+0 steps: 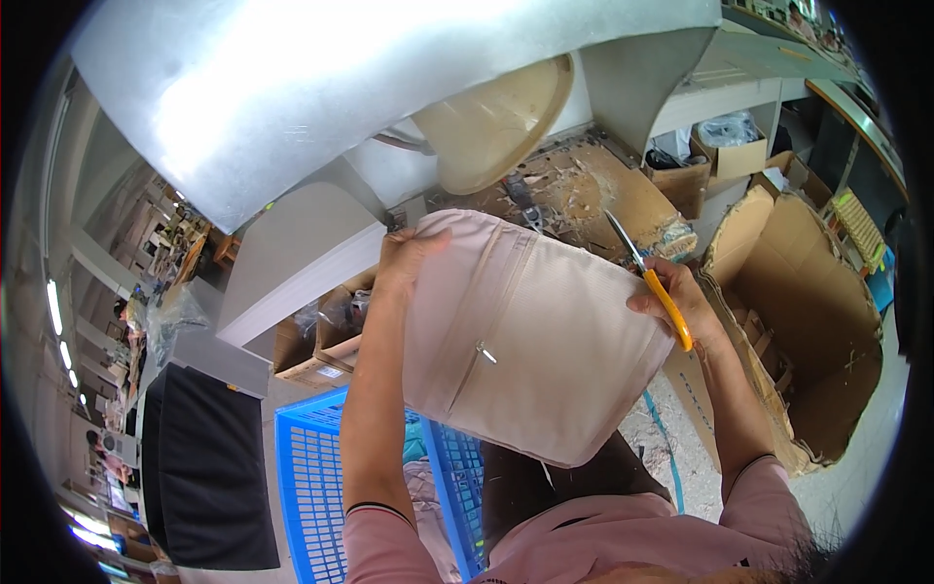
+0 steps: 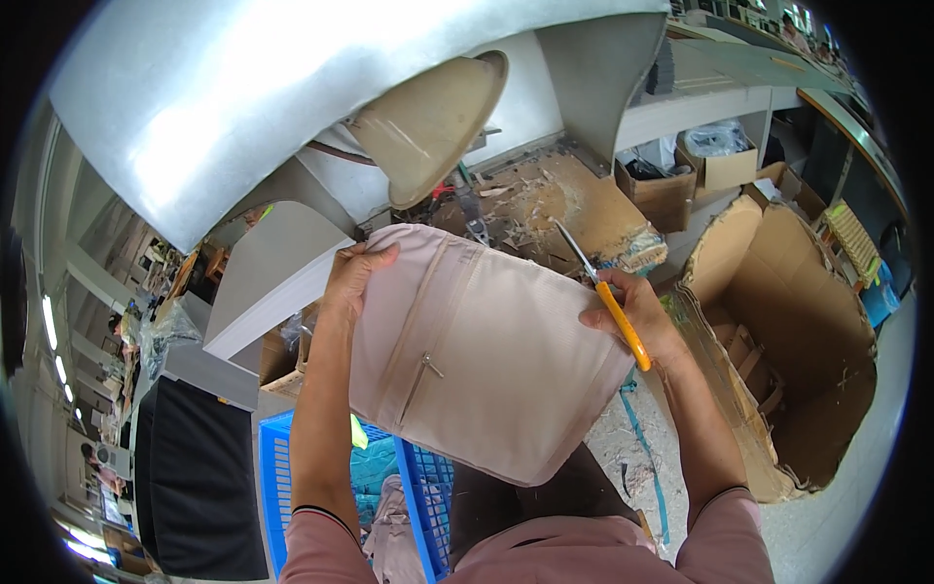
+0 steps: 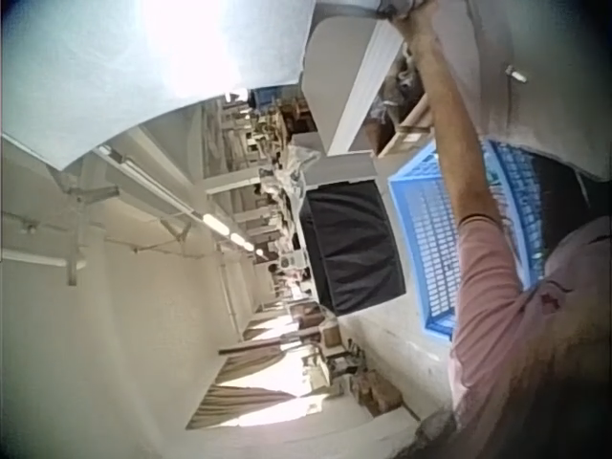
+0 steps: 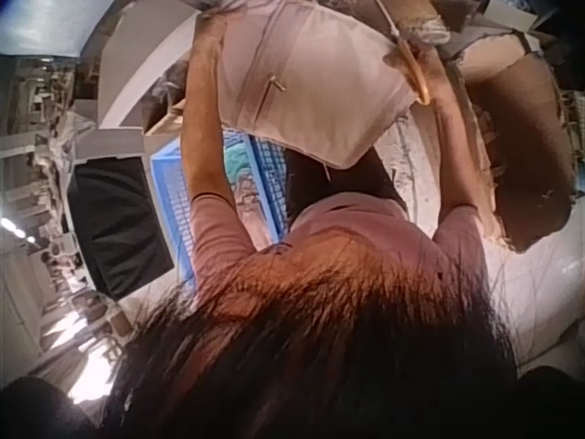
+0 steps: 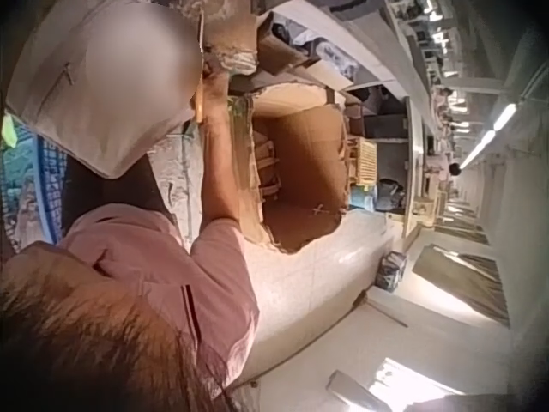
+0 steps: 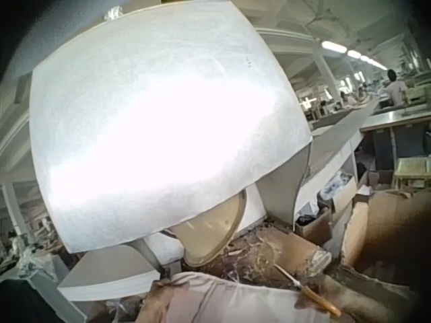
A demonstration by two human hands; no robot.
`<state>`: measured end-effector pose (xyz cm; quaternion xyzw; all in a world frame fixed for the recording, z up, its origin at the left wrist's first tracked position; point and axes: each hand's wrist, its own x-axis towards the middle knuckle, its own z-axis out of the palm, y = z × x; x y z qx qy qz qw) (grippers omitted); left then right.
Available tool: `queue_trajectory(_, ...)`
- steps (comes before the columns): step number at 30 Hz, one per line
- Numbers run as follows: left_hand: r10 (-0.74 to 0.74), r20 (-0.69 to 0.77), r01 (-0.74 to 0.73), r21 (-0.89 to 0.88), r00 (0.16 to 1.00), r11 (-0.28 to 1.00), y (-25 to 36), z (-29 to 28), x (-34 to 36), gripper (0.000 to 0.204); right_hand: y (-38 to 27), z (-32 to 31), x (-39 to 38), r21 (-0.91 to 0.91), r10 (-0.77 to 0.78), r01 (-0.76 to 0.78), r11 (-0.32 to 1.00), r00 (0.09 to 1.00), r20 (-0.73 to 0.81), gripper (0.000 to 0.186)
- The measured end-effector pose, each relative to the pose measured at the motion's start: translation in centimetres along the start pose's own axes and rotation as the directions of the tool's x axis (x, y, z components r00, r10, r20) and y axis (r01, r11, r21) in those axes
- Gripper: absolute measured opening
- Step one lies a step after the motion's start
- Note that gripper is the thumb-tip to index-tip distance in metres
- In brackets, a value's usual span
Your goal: Trimming excess fabric and loose threads from manufactured bags using scissors.
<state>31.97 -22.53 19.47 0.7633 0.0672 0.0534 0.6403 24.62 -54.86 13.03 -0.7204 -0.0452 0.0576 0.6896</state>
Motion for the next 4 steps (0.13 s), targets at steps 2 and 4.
queue_trajectory(2,0.006,0.034,-0.006,0.002,0.999,1.000,-0.4,0.1,0.2,0.023,0.5,-0.5,-0.2,0.013,0.050,-0.050,0.999,0.999,-0.006,0.047)
queue_trajectory(4,0.021,-0.003,-0.021,-0.060,1.000,0.998,-0.5,0.0,0.1,0.024,2.2,-1.1,0.4,0.119,-0.087,0.076,0.990,0.993,0.084,0.049)
